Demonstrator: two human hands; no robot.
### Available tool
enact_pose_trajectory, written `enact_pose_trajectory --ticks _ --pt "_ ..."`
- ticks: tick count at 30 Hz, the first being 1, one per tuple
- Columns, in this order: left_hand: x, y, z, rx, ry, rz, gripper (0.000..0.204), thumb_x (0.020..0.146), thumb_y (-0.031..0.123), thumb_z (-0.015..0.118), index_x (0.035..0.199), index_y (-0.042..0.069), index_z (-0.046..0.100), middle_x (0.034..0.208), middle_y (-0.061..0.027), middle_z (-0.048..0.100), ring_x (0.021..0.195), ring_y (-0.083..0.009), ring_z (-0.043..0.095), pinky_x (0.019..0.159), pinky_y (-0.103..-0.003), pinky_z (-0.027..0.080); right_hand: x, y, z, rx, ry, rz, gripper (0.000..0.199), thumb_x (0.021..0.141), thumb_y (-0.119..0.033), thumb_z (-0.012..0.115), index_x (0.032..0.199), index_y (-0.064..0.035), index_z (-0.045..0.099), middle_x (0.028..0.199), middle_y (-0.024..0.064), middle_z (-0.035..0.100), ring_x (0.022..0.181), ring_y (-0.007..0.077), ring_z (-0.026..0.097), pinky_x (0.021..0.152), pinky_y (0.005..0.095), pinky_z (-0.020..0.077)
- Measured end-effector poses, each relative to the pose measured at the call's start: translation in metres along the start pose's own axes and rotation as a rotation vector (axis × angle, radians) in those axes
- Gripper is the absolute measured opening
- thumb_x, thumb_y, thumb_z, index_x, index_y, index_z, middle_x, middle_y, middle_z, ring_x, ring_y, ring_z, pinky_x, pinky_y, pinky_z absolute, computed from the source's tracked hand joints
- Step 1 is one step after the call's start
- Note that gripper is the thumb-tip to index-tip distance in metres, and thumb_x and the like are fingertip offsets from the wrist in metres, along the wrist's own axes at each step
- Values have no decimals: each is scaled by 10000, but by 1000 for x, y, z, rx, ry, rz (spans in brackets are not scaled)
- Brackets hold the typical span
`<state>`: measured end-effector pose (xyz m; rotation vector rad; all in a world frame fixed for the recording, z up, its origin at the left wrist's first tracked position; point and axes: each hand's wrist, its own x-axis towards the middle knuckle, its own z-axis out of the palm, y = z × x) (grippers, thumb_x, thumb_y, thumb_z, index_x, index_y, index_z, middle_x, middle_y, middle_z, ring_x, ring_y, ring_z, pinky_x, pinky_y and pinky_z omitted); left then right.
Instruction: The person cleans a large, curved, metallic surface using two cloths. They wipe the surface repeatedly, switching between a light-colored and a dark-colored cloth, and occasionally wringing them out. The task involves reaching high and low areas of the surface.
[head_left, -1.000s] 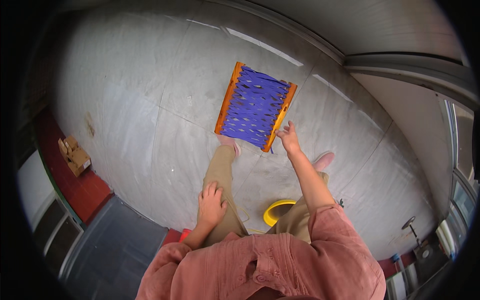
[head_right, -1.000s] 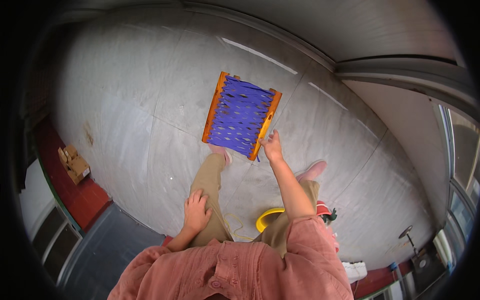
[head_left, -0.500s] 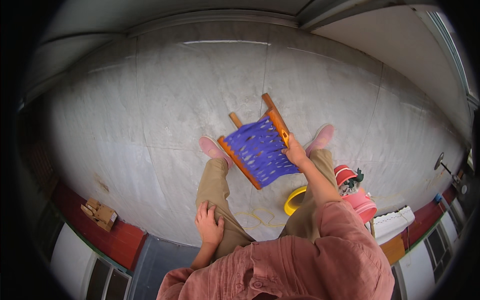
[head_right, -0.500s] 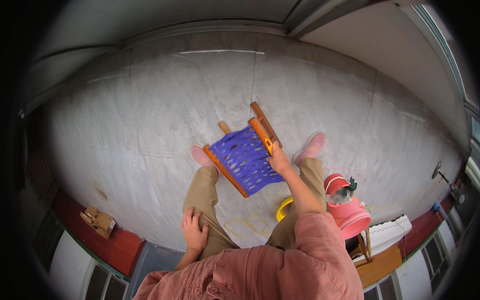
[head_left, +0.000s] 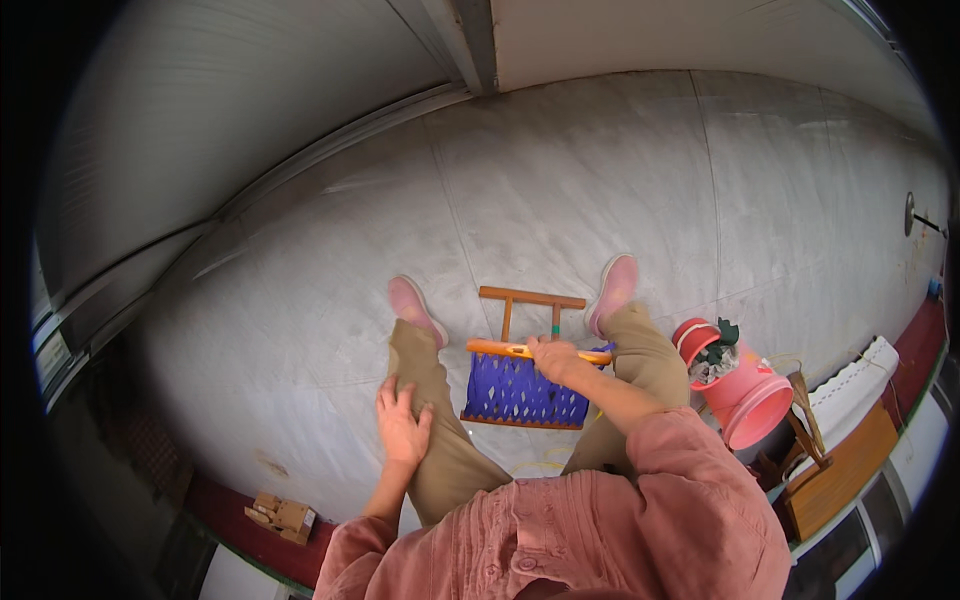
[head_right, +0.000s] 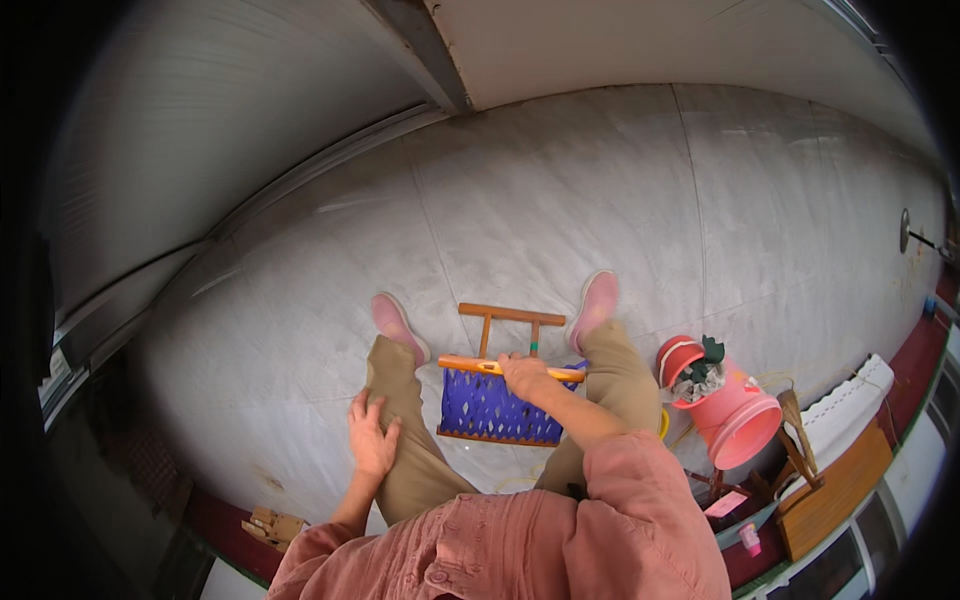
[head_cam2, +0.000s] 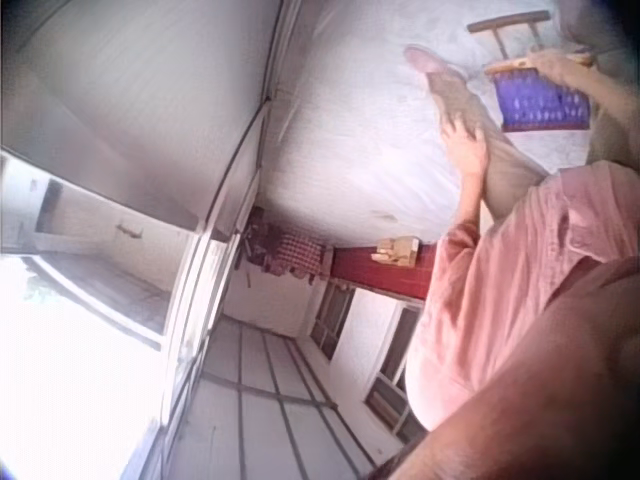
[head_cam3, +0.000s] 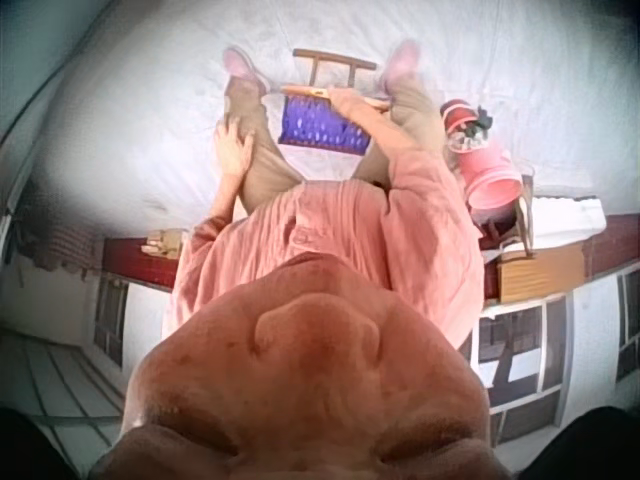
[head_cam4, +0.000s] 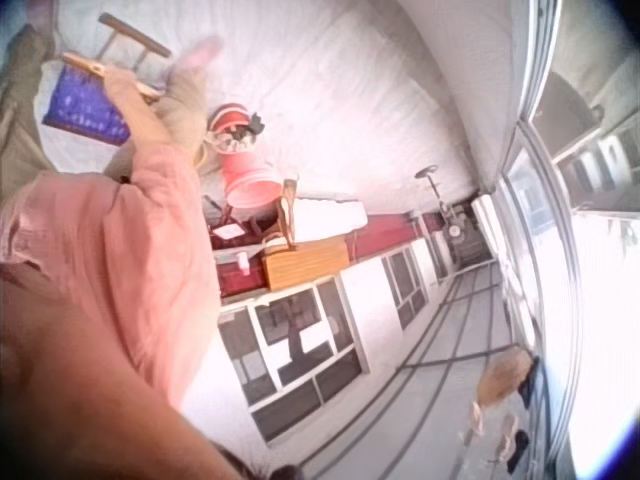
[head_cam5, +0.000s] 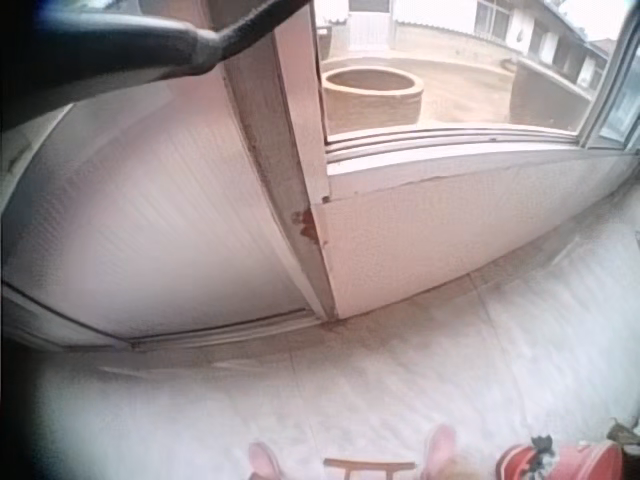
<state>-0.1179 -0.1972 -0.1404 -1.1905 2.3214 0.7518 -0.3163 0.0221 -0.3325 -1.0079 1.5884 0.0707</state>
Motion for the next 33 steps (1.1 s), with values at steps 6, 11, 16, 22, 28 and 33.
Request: enact_pose_trajectory --ticks 6,11,16,22,28,33 --pt "99 -1 -8 -25 114 50 443 816 210 716 1211 43 603 1393 -156 496 1280 -389 438 1061 -467 407 -11 20 16 86 25 -182 416 921 -169 591 1287 -67 423 1199 208 583 1066 390 643 852 477 540" --pt "157 -2 -6 -69 276 97 419 844 245 676 1208 47 614 1373 -142 526 1253 -361 472 1046 -447 421 -17 24 3 80 5 -252 575 891 -237 672 1363 -68 391 1212 180 560 1141 364 600 874 481 528" --pt "211 6 15 -73 411 240 411 867 254 664 1219 47 616 1322 -146 565 1210 -366 505 1024 -443 424 32 38 23 -186 37 -438 445 973 -328 460 1315 -46 432 1220 150 574 1150 301 605 781 443 572" --pt "214 4 58 58 465 277 404 932 310 600 1258 72 618 1318 -96 580 1193 -336 531 1008 -439 429 18 10 -47 -315 36 -199 333 768 -275 781 1029 -79 714 1210 76 655 1079 265 631 863 435 504" --pt "204 4 50 105 489 338 429 942 329 595 1284 71 610 1334 -107 571 1192 -346 539 999 -436 438 -163 49 -72 214 1977 -291 301 834 -32 659 1127 -63 596 1103 110 620 980 319 633 816 401 541" --pt "228 -33 49 14 533 265 564 968 372 564 1356 -36 530 1360 -234 524 1243 -377 516 1046 -443 410 -217 211 22 504 2175 287 238 857 -10 616 1091 -52 627 1112 101 627 960 298 643 798 351 535"
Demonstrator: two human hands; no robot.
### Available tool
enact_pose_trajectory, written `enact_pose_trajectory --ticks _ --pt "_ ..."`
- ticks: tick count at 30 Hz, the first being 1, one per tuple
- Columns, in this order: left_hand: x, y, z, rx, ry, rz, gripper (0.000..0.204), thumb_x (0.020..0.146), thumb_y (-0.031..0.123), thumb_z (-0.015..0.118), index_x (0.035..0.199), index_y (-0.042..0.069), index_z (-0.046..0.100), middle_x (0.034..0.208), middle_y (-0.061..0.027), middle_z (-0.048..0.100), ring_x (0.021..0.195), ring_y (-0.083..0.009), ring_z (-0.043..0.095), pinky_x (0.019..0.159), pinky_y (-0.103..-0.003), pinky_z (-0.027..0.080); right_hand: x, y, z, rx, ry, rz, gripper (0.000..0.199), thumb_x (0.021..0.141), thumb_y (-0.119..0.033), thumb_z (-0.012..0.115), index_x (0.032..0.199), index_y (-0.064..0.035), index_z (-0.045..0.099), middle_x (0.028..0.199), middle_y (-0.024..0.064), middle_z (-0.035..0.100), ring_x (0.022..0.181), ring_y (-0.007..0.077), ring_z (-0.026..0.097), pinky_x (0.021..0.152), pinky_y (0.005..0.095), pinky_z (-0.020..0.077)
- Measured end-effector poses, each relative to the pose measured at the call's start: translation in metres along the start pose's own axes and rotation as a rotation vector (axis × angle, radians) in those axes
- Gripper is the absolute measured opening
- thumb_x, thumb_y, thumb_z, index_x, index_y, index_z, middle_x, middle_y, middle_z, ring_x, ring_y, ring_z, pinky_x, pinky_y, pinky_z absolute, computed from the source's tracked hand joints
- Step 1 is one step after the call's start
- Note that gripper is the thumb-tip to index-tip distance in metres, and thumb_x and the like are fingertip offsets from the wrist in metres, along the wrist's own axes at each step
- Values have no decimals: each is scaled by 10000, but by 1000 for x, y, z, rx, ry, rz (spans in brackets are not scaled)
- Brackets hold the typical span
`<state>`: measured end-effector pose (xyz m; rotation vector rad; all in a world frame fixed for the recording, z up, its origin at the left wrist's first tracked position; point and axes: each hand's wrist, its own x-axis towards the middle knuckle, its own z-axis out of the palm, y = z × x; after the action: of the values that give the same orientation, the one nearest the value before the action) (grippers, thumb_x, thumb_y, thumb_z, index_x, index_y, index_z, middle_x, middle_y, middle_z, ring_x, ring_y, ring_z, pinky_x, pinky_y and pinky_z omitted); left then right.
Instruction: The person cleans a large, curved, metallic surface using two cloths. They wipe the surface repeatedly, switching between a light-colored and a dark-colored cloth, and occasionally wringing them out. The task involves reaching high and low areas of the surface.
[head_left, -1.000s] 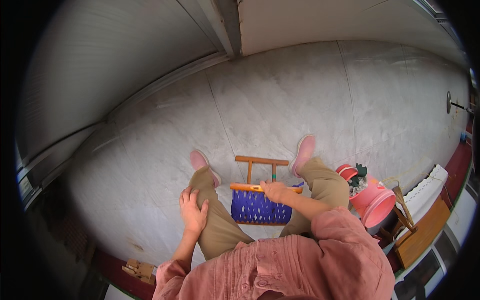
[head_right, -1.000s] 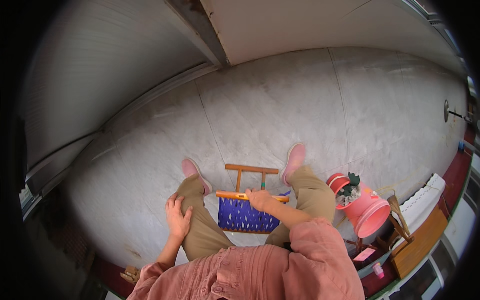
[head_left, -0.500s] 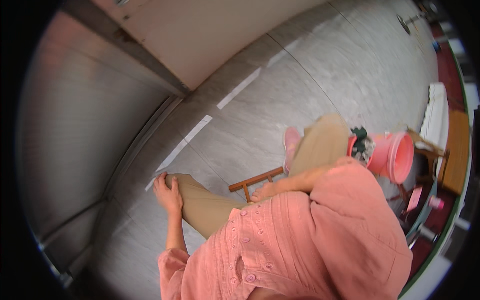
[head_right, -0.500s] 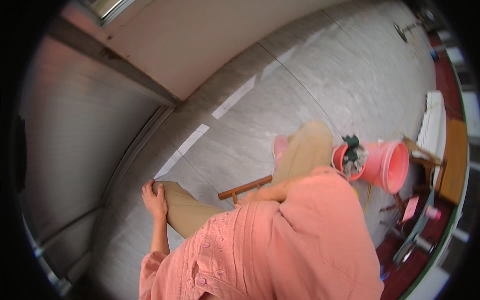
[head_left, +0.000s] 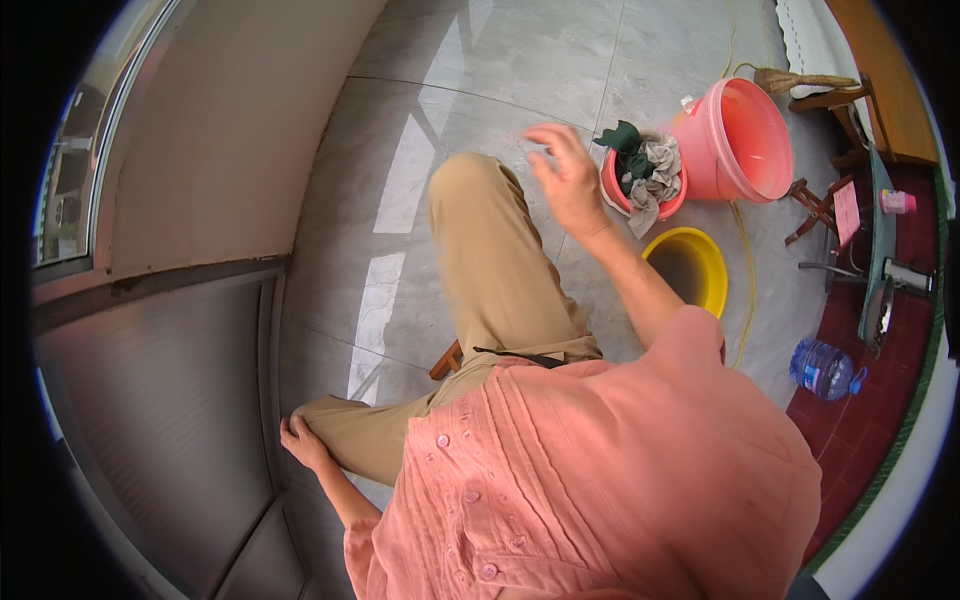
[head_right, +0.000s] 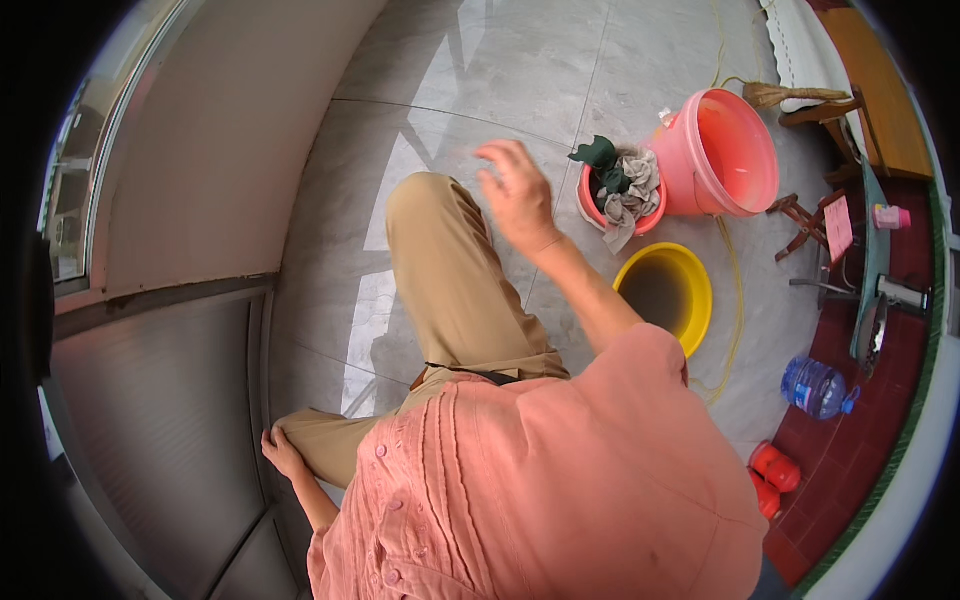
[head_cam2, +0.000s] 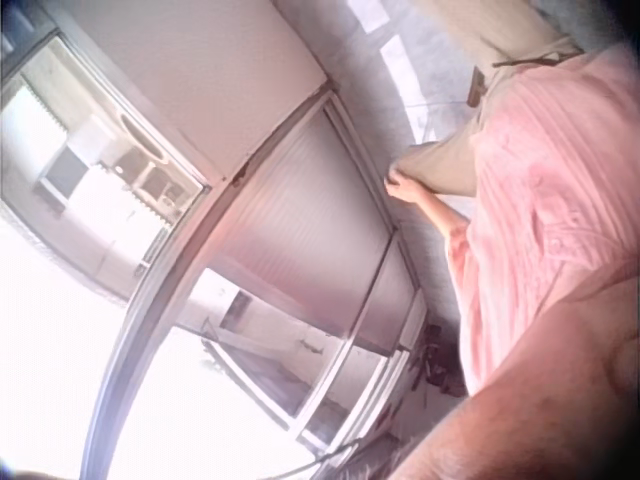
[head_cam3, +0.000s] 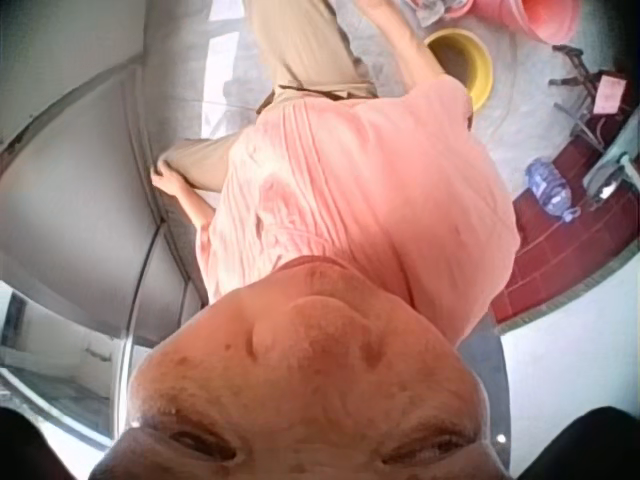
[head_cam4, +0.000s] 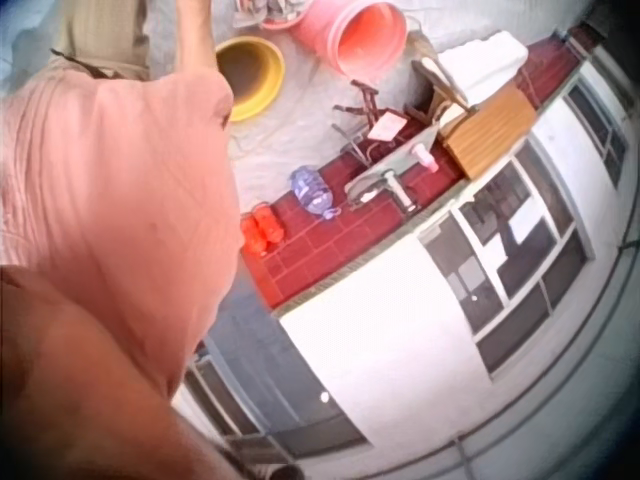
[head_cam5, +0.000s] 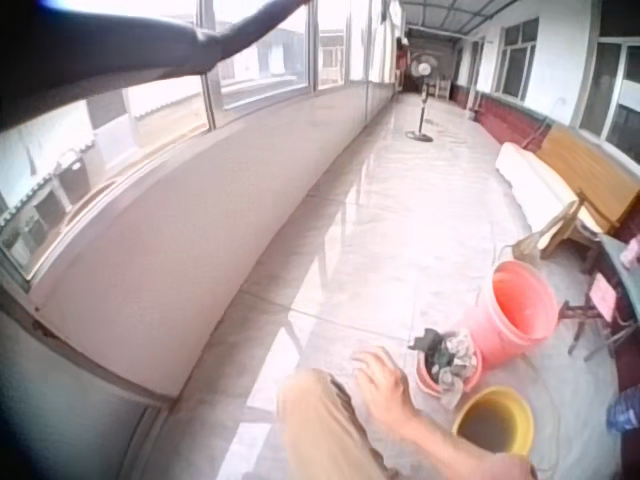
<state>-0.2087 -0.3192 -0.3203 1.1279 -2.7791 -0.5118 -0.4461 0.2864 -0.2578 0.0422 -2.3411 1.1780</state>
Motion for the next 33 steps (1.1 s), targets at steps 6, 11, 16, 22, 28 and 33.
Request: enact_pose_trajectory --ticks 6,11,16,22,28,33 --pt "0 52 -34 -546 -26 -458 636 949 503 635 1244 -53 540 1169 -161 632 1024 -240 614 887 -360 513 -92 260 -94 -161 364 861 244 856 -99 675 1084 -12 690 1033 121 702 977 224 665 882 330 512" --pt "-7 137 -76 -580 -69 -307 343 982 412 642 850 112 541 692 56 485 600 -39 399 501 -238 311 -111 355 -128 -185 370 1003 367 854 -132 680 1197 -1 677 1146 125 703 1081 234 641 960 325 470" --pt "-17 127 -75 -610 -256 -238 287 973 318 672 811 124 536 701 64 477 633 -39 403 580 -221 336 -81 338 -129 439 208 1332 571 864 -283 714 1373 -72 567 1401 70 567 1339 209 429 1100 486 255" --pt "-42 176 -94 -501 -544 -103 208 959 183 661 810 102 542 736 43 535 669 -55 463 644 -224 385 -86 286 -179 401 489 1020 439 921 -185 653 1330 -32 605 1320 62 629 1264 178 516 1079 376 324" --pt "-13 192 -61 -436 -584 -31 219 950 188 669 808 104 526 699 55 489 613 -46 432 578 -221 369 -42 204 -228 351 681 722 358 953 -86 588 1281 55 614 1299 128 621 1202 186 561 1017 317 427" --pt "4 211 -43 -452 -602 -4 165 973 197 658 887 93 562 735 54 513 614 -28 443 570 -186 369 -1 151 -246 336 663 609 350 963 -49 550 1292 57 606 1328 132 602 1185 189 571 993 315 451"
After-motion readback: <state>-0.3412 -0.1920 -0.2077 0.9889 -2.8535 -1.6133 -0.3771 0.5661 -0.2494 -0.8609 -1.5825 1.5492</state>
